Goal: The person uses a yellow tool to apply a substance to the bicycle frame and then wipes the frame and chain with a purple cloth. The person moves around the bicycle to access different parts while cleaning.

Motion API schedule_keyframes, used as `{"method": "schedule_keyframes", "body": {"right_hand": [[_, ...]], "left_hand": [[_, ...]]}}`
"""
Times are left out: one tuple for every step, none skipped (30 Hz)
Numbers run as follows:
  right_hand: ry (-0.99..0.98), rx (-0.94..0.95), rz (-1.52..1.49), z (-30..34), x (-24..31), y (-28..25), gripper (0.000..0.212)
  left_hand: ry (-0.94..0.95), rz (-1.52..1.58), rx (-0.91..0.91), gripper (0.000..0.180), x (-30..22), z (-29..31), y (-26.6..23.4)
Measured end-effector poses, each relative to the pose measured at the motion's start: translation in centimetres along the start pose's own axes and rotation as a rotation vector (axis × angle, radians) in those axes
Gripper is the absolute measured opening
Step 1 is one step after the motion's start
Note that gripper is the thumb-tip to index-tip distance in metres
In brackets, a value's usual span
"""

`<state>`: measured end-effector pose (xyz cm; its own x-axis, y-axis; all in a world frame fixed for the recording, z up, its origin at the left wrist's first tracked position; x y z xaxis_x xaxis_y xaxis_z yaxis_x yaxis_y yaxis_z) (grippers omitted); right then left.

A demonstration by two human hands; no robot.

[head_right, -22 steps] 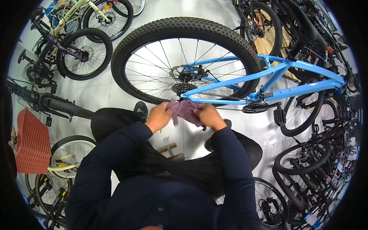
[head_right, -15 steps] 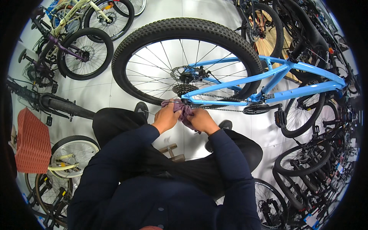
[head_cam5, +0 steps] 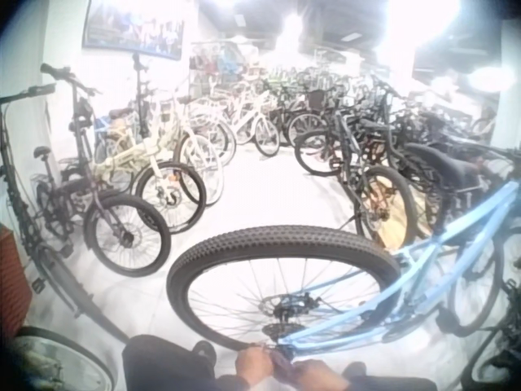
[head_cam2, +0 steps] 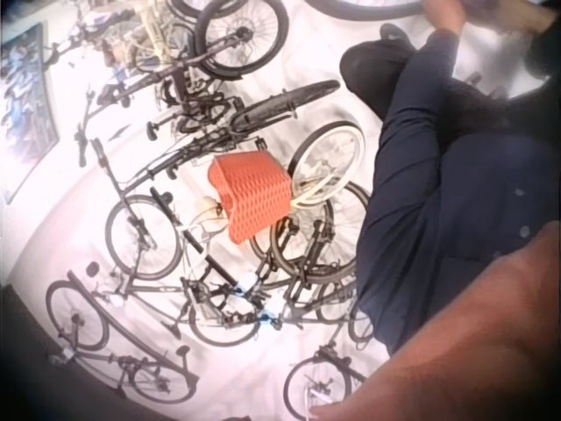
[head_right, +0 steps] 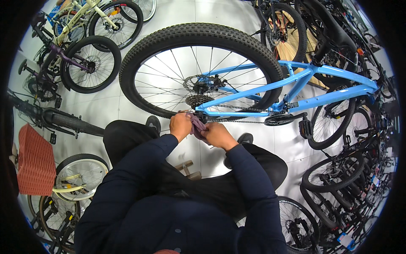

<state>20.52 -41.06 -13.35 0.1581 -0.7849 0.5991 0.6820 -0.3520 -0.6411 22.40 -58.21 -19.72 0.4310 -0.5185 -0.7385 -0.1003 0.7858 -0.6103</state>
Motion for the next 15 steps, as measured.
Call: {"method": "schedule_keyframes", "body": {"right_hand": [[0.006,0.006,0.004,0.0,-0.1,0.0,0.028],[0.006,0.007,0.022,-0.1,-0.3,-0.1,0.028],[-0.022,-0.005,0.029,-0.1,-0.4,-0.2,0.028],[-0.043,-0.032,0.123,-0.1,-0.5,-0.4,0.028],[-0.091,-0.072,0.206,-0.1,-0.5,-0.7,0.028],[-0.138,-0.112,0.289,0.0,-0.5,-1.0,0.028],[-0.145,-0.107,0.313,0.0,-0.8,-1.2,0.028],[-0.153,-0.101,0.335,-0.1,-1.0,-1.4,0.027],[-0.131,-0.088,0.366,-0.2,-1.3,-1.4,0.027],[-0.189,-0.07,0.372,-0.1,-1.1,-1.6,0.026],[-0.161,-0.058,0.373,-0.2,-1.3,-1.7,0.026],[-0.134,-0.045,0.379,-0.3,-1.5,-1.8,0.026],[-0.119,-0.037,0.384,-0.2,-1.5,-1.9,0.025],[-0.149,-0.055,0.432,-0.2,-1.2,-1.9,0.025],[-0.14,-0.06,0.417,-0.1,-1.1,-2.0,0.025]], "left_hand": [[0.002,-0.006,-0.011,0.024,0.0,0.1,-0.1],[-0.011,-0.008,-0.01,0.023,0.0,0.2,-0.2],[0.047,-0.038,-0.057,0.023,-0.4,0.6,-0.7],[0.093,-0.064,-0.091,0.022,-0.7,1.2,-1.2],[0.098,-0.095,-0.086,0.021,-1.0,1.9,-1.4],[0.133,-0.023,-0.057,0.021,-1.2,3.1,-1.6],[0.141,-0.045,0.036,0.022,-1.4,4.4,-1.4],[0.149,-0.068,0.128,0.022,-1.5,5.8,-1.1],[0.165,-0.073,0.194,0.023,-1.7,7.2,-0.9],[0.146,-0.05,0.226,0.023,-1.8,8.5,-0.6],[0.11,-0.017,0.254,0.024,-1.8,9.5,-0.1],[0.054,0.049,0.227,0.023,-1.6,9.9,0.1],[-0.003,0.167,0.199,0.023,-1.2,9.8,0.3],[-0.1,0.273,0.207,0.023,-0.6,9.4,0.9],[-0.198,0.38,0.213,0.024,0.2,8.9,1.5]]}}
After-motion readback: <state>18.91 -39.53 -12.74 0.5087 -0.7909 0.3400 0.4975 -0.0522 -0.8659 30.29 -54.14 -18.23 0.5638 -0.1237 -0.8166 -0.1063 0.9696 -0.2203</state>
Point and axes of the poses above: each hand's wrist, its own z-axis away from the middle knuckle, its own y-axis out of the palm, x = y × z, the point moved 6 cm from there along -z, towards the middle knuckle, and after that the axes turned 6 degrees about z, right-handed, at the moved point
